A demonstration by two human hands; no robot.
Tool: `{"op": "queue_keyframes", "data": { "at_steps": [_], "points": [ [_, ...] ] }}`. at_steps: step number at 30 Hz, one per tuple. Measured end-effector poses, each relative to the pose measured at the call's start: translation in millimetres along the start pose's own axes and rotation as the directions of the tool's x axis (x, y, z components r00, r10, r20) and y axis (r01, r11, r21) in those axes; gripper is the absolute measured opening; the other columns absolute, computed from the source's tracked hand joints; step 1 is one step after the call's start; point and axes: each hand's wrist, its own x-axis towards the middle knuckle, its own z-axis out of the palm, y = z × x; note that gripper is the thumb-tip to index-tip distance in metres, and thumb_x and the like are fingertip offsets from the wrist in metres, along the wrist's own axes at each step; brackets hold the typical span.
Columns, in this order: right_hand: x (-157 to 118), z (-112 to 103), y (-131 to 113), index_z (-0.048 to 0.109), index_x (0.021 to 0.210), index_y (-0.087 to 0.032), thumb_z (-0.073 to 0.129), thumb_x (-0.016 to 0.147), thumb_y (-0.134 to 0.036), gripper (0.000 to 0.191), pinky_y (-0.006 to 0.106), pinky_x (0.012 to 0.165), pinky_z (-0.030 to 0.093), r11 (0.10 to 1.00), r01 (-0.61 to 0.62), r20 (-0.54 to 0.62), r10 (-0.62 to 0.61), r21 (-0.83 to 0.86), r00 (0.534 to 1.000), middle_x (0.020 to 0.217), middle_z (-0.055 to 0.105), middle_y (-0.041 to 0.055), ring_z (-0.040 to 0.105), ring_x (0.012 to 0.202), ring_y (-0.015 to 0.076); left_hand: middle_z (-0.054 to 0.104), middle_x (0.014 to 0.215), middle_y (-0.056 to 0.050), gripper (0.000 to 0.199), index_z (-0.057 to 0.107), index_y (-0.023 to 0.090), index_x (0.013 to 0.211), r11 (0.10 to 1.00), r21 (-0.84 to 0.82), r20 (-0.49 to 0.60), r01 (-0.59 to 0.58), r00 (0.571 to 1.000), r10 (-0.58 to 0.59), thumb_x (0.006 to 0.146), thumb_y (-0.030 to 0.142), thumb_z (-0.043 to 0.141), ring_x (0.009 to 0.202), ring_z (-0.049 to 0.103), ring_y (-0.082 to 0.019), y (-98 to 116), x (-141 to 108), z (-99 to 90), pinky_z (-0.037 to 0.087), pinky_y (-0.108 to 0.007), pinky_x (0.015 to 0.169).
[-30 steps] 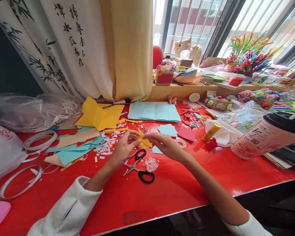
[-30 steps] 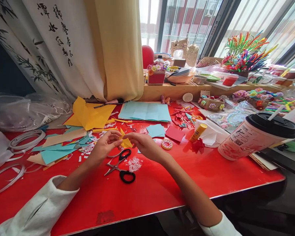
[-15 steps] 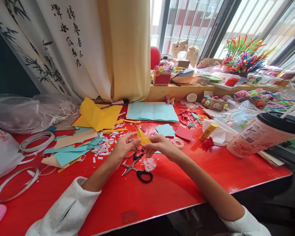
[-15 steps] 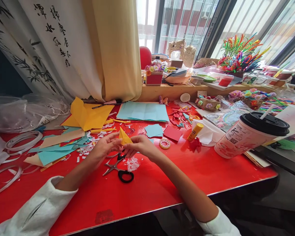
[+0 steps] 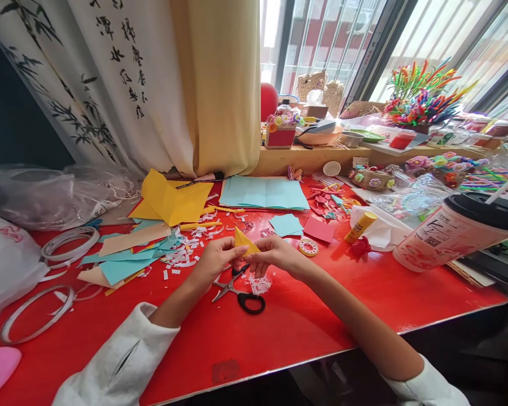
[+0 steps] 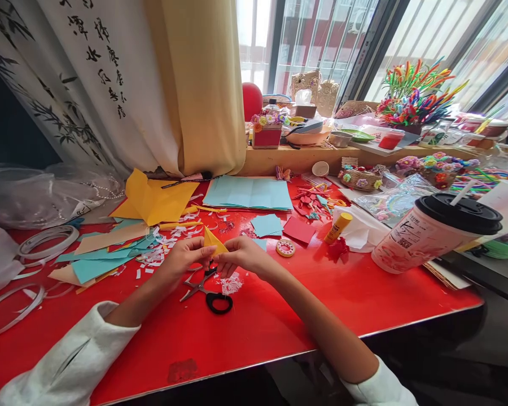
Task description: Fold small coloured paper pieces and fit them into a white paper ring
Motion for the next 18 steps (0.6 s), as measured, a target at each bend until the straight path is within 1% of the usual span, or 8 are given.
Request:
{"op": "queue_keyframes", "data": {
  "at_steps": [3,6,9,11,13,15,17,18],
  "points": [
    [-1,0,-1,0.061,0.071,-0.01,0.068,0.067,-0.038,0.029,0.022,0.05,0.05,1.0,-0.002,0.038,0.003,-0.025,0.999,0.06,0.064,0.0029,0.06,0.049,0.0101,0.052,0.053,0.002,0.024,0.052,0.014,0.06,0.999,-0.014,-0.035,0.046,0.998,-0.046,0.071,0.033,0.062,0.048,0.048,-0.008,3,-3,1.5,0.038,-0.018,0.045],
    [-1,0,-1,0.061,0.071,-0.011,0.068,0.068,-0.04,0.03,0.022,0.048,0.049,0.999,-0.028,0.043,0.03,-0.029,0.999,0.059,0.064,0.0027,0.06,0.048,0.01,0.055,0.058,0.001,0.023,0.056,0.014,0.067,0.997,-0.028,0.014,0.069,0.998,-0.068,0.071,0.036,0.061,0.049,0.051,-0.009,3,-3,3.0,0.041,-0.02,0.046],
    [-2,-1,-3,0.061,0.073,-0.01,0.067,0.068,-0.043,0.034,0.023,0.051,0.05,0.999,-0.02,0.055,0.023,-0.047,0.998,0.061,0.064,0.0031,0.06,0.049,0.01,0.056,0.061,0.001,0.025,0.058,0.014,0.074,0.999,-0.034,0.043,0.04,0.998,-0.039,0.07,0.039,0.062,0.049,0.052,-0.009,1,-1,2.4,0.044,-0.022,0.048],
    [-4,-3,-4,0.061,0.078,-0.01,0.063,0.072,-0.043,0.033,0.024,0.057,0.052,0.997,0.051,0.068,-0.046,-0.066,0.997,0.066,0.064,0.004,0.062,0.055,0.0108,0.053,0.057,0.003,0.026,0.057,0.014,0.07,0.999,-0.05,0.009,0.012,1.0,-0.011,0.07,0.039,0.063,0.046,0.049,-0.007,-1,1,0.0,0.043,-0.02,0.046],
    [-5,-8,-6,0.06,0.087,-0.011,0.058,0.078,-0.041,0.031,0.026,0.063,0.053,0.98,0.183,0.026,-0.181,-0.083,0.983,0.073,0.064,0.0045,0.063,0.064,0.0117,0.051,0.054,0.003,0.027,0.057,0.014,0.067,0.997,-0.08,-0.026,-0.001,1.0,-0.001,0.069,0.04,0.064,0.044,0.047,-0.007,-1,2,-3.4,0.041,-0.02,0.044],
    [-6,-14,-7,0.058,0.099,-0.015,0.053,0.083,-0.037,0.028,0.028,0.067,0.053,0.938,0.33,-0.047,-0.336,-0.107,0.941,0.081,0.063,0.0041,0.063,0.071,0.012,0.05,0.054,0.004,0.027,0.059,0.013,0.068,0.995,-0.098,-0.047,0.012,0.999,-0.017,0.067,0.039,0.066,0.042,0.045,-0.006,0,3,-6.8,0.04,-0.019,0.041],
    [-7,-20,-8,0.057,0.105,-0.017,0.051,0.084,-0.034,0.027,0.029,0.068,0.053,0.898,0.416,-0.049,-0.427,-0.142,0.903,0.085,0.062,0.0039,0.063,0.075,0.0126,0.049,0.054,0.004,0.028,0.06,0.013,0.069,0.994,-0.104,-0.047,0.031,0.998,-0.037,0.065,0.038,0.069,0.042,0.043,-0.006,2,4,-8.8,0.038,-0.019,0.039],
    [-7,-22,-7,0.058,0.104,-0.017,0.052,0.083,-0.032,0.026,0.029,0.067,0.053,0.881,0.441,-0.039,-0.453,-0.172,0.891,0.086,0.062,0.0039,0.062,0.075,0.0126,0.049,0.053,0.004,0.027,0.06,0.012,0.069,0.994,-0.104,-0.041,0.04,0.998,-0.045,0.064,0.038,0.069,0.041,0.043,-0.005,4,4,-9.3,0.038,-0.019,0.039]
  ]
}}
